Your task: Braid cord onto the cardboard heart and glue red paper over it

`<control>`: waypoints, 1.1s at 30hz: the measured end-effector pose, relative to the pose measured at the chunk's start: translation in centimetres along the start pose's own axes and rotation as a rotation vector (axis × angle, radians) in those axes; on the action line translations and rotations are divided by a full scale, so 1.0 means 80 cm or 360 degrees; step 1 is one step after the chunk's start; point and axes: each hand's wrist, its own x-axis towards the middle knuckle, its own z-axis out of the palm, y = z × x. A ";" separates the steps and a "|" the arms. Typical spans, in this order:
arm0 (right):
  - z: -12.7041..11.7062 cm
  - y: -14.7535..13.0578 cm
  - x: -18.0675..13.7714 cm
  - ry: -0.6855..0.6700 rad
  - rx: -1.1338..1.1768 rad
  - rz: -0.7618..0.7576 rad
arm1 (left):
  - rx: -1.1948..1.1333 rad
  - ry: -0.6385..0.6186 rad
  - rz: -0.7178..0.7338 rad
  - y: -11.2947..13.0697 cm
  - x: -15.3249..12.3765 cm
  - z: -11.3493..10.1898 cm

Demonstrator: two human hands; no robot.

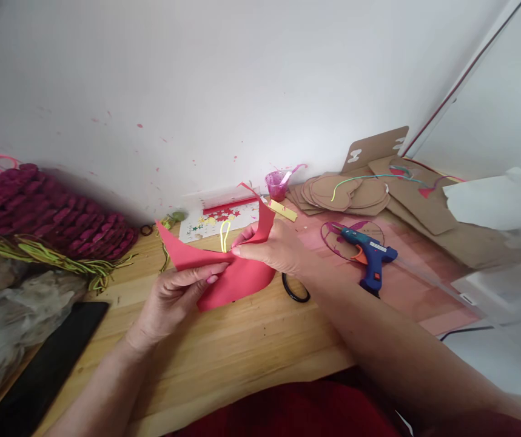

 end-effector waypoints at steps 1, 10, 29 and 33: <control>0.001 0.001 0.000 -0.0001 0.0022 0.0025 | -0.0003 -0.0003 -0.0016 0.000 0.000 0.000; -0.002 0.000 -0.003 0.0085 0.0332 -0.0032 | -0.0084 0.0064 -0.0110 -0.002 0.003 -0.004; 0.005 0.014 0.006 0.0159 0.0513 -0.0060 | -0.0033 0.0005 -0.0149 -0.003 0.005 -0.012; 0.007 0.012 0.005 0.0132 0.0601 0.0022 | -0.0039 -0.0005 -0.0157 -0.002 0.005 -0.013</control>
